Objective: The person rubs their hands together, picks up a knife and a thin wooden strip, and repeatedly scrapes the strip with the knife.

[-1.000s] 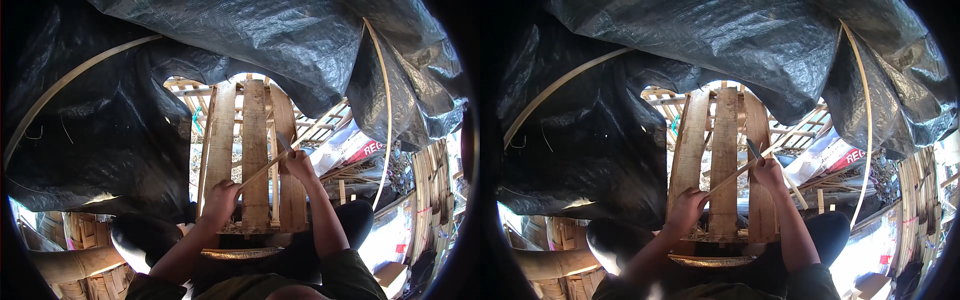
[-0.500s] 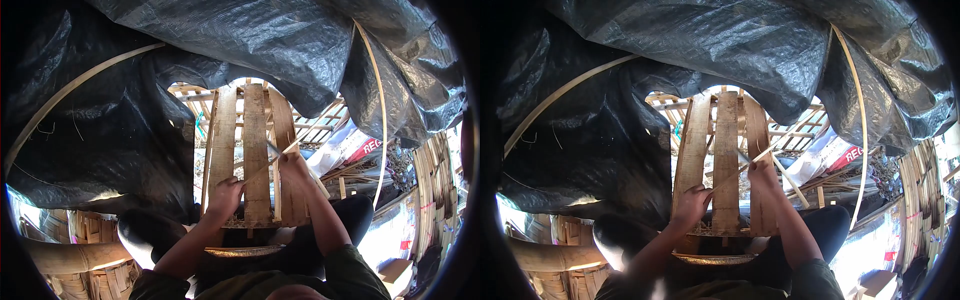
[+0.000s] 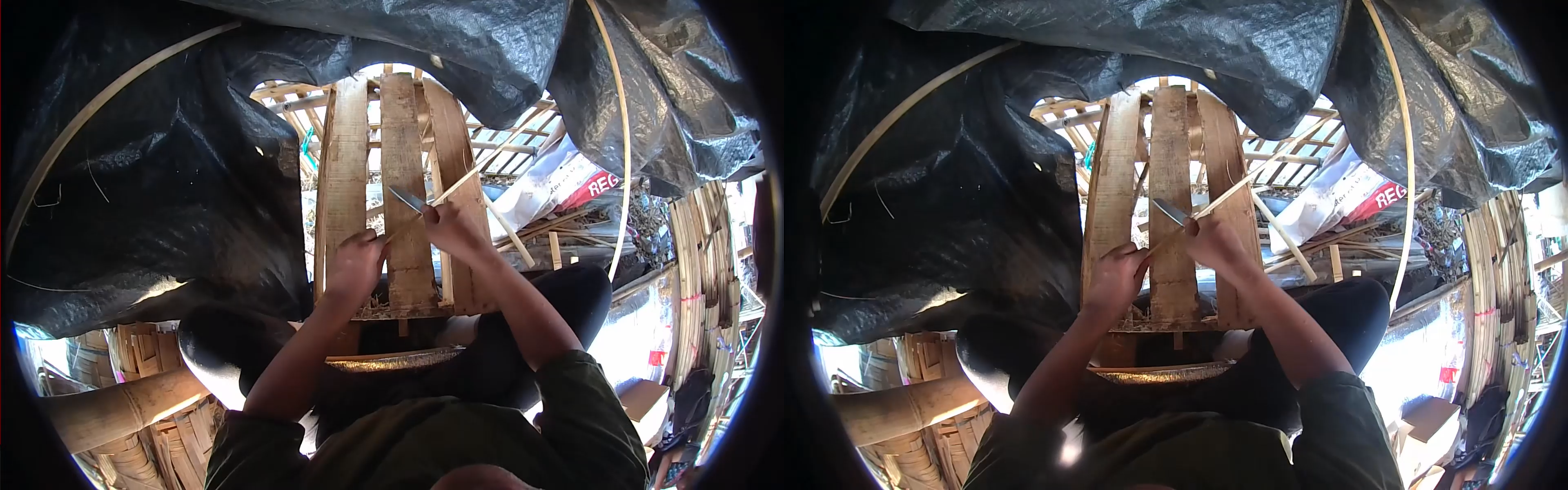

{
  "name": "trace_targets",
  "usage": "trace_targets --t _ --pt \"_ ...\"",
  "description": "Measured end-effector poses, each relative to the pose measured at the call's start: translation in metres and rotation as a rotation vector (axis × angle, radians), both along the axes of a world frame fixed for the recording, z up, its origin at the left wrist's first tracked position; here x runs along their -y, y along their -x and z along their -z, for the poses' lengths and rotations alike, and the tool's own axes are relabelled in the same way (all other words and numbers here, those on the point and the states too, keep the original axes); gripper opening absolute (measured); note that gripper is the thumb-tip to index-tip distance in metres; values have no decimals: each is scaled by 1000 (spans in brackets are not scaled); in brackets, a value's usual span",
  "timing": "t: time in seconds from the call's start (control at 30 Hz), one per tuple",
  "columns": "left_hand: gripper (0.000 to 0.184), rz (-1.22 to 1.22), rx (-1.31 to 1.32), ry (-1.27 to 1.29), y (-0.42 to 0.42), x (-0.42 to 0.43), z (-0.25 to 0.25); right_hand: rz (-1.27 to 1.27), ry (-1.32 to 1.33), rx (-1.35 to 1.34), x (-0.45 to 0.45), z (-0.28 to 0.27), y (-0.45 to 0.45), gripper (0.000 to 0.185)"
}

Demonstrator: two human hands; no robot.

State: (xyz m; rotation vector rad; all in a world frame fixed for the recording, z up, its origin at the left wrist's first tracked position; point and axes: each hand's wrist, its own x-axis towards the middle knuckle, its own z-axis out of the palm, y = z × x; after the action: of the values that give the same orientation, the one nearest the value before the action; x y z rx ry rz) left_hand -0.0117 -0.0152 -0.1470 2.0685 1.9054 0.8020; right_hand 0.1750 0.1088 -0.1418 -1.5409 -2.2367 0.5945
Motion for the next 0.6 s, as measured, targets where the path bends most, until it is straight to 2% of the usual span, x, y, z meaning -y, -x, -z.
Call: trace_targets --t 0.07,0.1,0.13,0.2,0.23,0.27,0.4,0.47,0.53,0.6 --pt "15 0 -7 -14 -1 -1 -1 -84 190 198 -25 -6 -12 44" --pt "15 -5 -12 -25 -2 -1 -1 113 209 23 -41 2 -18 44" --pt "15 -7 -10 -21 -2 0 -2 172 112 40 -58 23 -27 44" --pt "16 -13 -19 -13 -2 0 -4 214 44 -1 -31 9 -13 42" --pt "16 -14 -15 -8 -1 0 -4 0 -91 159 -21 31 -10 43" --pt "16 -15 -13 11 0 0 -3 81 148 57 10 -11 8 43" --pt "11 -20 -22 -70 -1 -3 2 -72 377 121 -30 -8 -14 42" --pt "11 -8 -16 -71 1 -5 -2 -1 63 -22 -63 -1 -43 47" --pt "11 -8 4 -60 -2 -1 -2 395 242 -220 -61 -55 -41 51" --pt "12 24 -24 -86 -1 -3 -2 391 236 -135 -90 -14 -63 54"
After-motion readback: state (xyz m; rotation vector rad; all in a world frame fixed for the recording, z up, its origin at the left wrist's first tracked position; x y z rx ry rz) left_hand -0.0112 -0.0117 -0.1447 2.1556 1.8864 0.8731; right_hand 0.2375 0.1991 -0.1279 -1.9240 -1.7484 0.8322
